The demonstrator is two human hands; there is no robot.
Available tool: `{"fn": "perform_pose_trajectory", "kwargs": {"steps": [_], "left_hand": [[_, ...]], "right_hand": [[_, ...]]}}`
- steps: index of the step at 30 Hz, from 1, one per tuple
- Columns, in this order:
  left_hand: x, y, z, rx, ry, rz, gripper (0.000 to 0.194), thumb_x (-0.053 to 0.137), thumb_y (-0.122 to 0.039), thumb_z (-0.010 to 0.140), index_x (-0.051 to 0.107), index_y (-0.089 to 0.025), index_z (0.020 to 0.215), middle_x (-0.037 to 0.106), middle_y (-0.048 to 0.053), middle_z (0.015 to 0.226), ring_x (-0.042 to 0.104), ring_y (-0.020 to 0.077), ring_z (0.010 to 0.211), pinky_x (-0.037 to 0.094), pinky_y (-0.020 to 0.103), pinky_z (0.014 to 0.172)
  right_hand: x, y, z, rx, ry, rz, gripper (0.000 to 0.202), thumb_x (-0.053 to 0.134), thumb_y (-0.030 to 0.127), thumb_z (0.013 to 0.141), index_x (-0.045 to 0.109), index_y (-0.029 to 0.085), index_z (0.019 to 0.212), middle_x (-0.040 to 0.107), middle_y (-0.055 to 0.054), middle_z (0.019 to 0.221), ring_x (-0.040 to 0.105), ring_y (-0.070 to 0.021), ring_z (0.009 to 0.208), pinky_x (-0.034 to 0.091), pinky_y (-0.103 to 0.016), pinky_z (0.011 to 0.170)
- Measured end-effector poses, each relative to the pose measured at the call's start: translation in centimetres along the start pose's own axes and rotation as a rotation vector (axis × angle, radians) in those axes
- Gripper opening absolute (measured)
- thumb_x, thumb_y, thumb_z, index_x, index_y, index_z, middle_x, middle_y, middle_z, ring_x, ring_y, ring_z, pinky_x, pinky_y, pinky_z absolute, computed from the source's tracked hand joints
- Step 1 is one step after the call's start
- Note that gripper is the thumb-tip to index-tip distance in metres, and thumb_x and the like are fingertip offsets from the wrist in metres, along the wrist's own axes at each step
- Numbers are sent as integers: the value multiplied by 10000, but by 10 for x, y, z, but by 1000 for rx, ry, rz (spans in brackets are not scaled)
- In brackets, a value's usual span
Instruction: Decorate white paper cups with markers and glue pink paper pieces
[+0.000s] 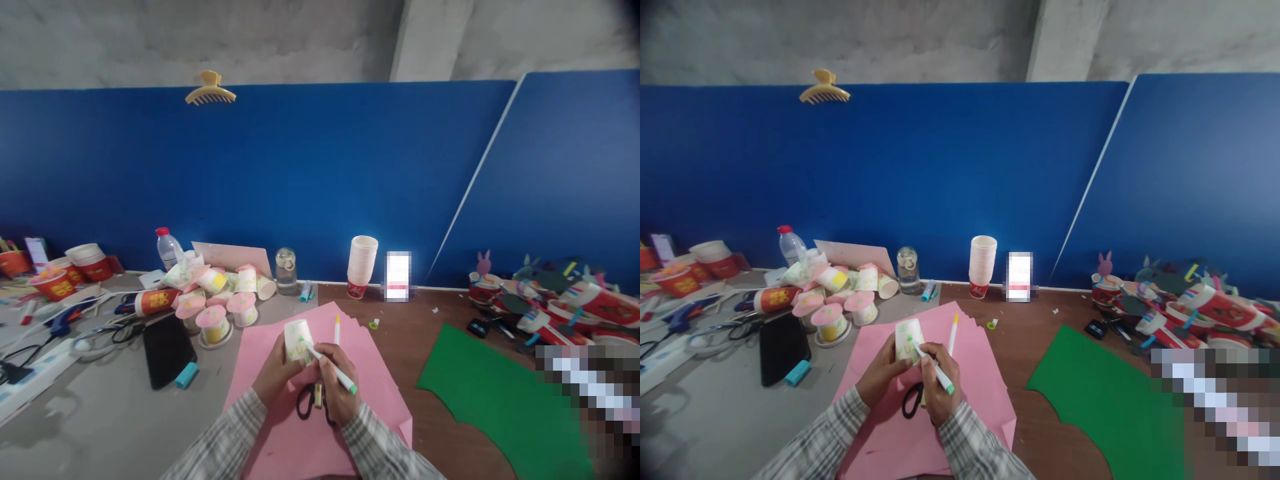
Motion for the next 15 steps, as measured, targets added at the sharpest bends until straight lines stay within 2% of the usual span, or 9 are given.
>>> {"fn": "perform_pose_trajectory", "kwargs": {"steps": [6,11,15], "left_hand": [[7,-9,-4,-41,-29,-87,507,749,-169,459,578,-213,935,661,24,820,571,297,858,460,406,742],[11,-11,-5,-60,-12,-202,513,733,-151,468,579,-205,955,684,66,913,573,319,926,447,435,804],[10,-10,-3,-87,-4,-253,491,707,-143,475,588,-214,947,695,65,908,579,329,935,439,457,824]], "right_hand": [[-2,-1,1,2,-37,12,167,486,242,738,641,205,785,623,17,545,575,-171,457,463,-241,431],[-8,-2,5,-7,-174,54,250,462,337,768,605,215,934,626,-8,663,590,-194,588,495,-308,542],[-8,-1,7,-33,-167,57,322,453,402,776,603,229,1002,625,-10,681,585,-200,614,494,-323,560]]}}
Point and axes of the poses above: each hand's wrist, its own z-axis towards the middle knuckle, its own x-axis out of the palm, y = z × x, the point moved 5 cm from there along z, towards the middle knuckle
